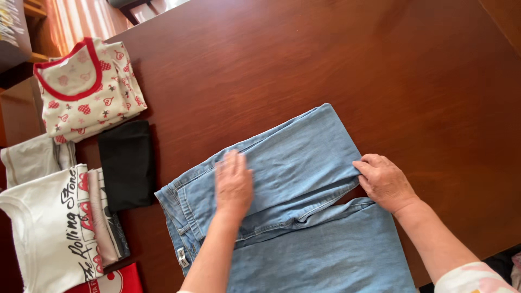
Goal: The person folds a pair of jeans by smoothing the fabric, folding them in half lengthwise, and then folding them multiple times into a square.
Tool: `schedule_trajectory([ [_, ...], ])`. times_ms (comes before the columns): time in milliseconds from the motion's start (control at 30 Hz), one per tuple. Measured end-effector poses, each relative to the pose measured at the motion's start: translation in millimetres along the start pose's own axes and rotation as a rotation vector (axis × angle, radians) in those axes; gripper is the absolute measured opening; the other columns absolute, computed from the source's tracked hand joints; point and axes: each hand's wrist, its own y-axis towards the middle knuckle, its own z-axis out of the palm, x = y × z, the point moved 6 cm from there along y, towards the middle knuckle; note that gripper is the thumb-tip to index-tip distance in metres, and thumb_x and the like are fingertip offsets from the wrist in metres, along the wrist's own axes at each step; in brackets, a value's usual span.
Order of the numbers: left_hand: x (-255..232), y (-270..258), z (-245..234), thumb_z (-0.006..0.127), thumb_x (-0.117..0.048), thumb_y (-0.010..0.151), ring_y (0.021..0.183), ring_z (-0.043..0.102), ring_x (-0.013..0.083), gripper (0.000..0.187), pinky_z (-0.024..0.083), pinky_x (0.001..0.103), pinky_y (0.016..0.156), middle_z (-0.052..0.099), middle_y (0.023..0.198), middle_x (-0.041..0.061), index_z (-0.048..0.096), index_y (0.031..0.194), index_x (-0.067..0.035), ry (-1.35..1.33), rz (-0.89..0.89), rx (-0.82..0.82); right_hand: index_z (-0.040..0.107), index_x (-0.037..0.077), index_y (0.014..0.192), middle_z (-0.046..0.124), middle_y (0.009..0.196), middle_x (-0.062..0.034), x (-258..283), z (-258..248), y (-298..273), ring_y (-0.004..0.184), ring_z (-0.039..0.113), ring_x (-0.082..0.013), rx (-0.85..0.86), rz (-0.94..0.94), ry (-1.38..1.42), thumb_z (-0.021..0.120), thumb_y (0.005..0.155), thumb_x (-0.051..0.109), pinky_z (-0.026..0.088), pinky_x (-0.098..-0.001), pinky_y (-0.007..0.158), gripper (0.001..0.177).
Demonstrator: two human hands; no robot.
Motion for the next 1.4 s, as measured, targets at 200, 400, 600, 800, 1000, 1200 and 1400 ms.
schedule_trajectory([
  [200, -118.3, 59.3, -15.1, 0.067, -0.032, 0.094, 0.144, 0.049, 0.0298, 0.055, 0.033, 0.053, 0.120, 0.056, 0.151, 0.014, 0.058, 0.144, -0.010, -0.500, 0.396, 0.031, 0.071, 0.026, 0.109, 0.060, 0.108, -0.0013, 4.2, 15.0, -7.8, 0.090, 0.065, -0.0188, -0.202, -0.111, -0.153, 0.067, 0.086, 0.020, 0.056, -0.0338, 0.086, 0.024],
  [400, -144.8, 69.0, -12.2, 0.046, -0.060, 0.098, 0.160, 0.017, 0.0251, 0.076, 0.003, 0.059, 0.128, 0.028, 0.171, 0.006, 0.035, 0.161, -0.019, -0.365, 0.363, 0.444, 0.074, 0.021, 0.099, 0.056, 0.087, 0.0000, -4.2, 13.0, -20.8, 0.080, 0.065, -0.0183, -0.232, -0.098, -0.100, 0.067, 0.091, 0.011, 0.056, -0.0311, 0.080, 0.015],
  [600, -136.0, 61.7, -2.2, 0.034, -0.060, 0.102, 0.161, 0.010, 0.0244, 0.074, -0.001, 0.059, 0.129, 0.018, 0.174, 0.005, 0.026, 0.164, -0.020, -0.362, 0.359, 0.570, 0.071, 0.030, 0.102, 0.059, 0.090, 0.0036, 8.3, -19.0, -12.6, 0.089, 0.065, -0.0156, -0.097, -0.023, -0.131, 0.064, 0.093, 0.023, 0.055, -0.0307, 0.085, 0.013],
  [800, -78.1, 17.2, -40.3, 0.058, -0.034, 0.104, 0.152, 0.034, 0.0397, 0.056, 0.021, 0.062, 0.124, 0.038, 0.162, 0.021, 0.047, 0.148, -0.002, -0.516, 0.360, 0.050, 0.070, 0.003, 0.126, 0.066, 0.124, -0.0135, 66.5, -75.1, -32.9, 0.113, 0.065, -0.0297, -0.121, -0.107, 0.077, 0.073, 0.091, 0.019, 0.055, -0.0432, 0.104, 0.038],
  [1000, -30.1, -104.0, -104.6, 0.062, -0.009, 0.102, 0.134, 0.056, 0.0462, 0.031, 0.041, 0.060, 0.116, 0.058, 0.140, 0.025, 0.061, 0.130, 0.004, -0.737, 0.283, -0.220, 0.072, 0.007, 0.106, 0.072, 0.099, -0.0069, 149.3, -74.3, -56.8, 0.085, 0.066, -0.0273, -0.145, -0.290, 0.426, 0.065, 0.095, 0.017, 0.054, -0.0425, 0.080, 0.016],
  [1200, -9.5, -224.9, -77.8, 0.055, -0.038, 0.106, 0.144, 0.045, 0.0406, 0.050, 0.031, 0.061, 0.119, 0.049, 0.153, 0.022, 0.058, 0.138, 0.000, -0.512, 0.181, -0.003, 0.062, 0.006, 0.128, 0.061, 0.139, -0.0150, 186.1, -83.3, -62.0, 0.126, 0.063, -0.0359, -0.174, -0.459, 0.422, 0.065, 0.097, 0.020, 0.052, -0.0502, 0.109, 0.034],
  [1400, 11.3, -150.6, -95.6, 0.047, -0.028, 0.108, 0.144, 0.046, 0.0403, 0.047, 0.033, 0.058, 0.120, 0.052, 0.150, 0.024, 0.055, 0.140, 0.006, -0.549, 0.015, -0.099, 0.057, 0.000, 0.139, 0.059, 0.145, -0.0200, 192.6, -62.2, 18.2, 0.136, 0.056, -0.0366, -0.088, -0.401, 0.301, 0.057, 0.101, 0.021, 0.044, -0.0479, 0.117, 0.042],
])
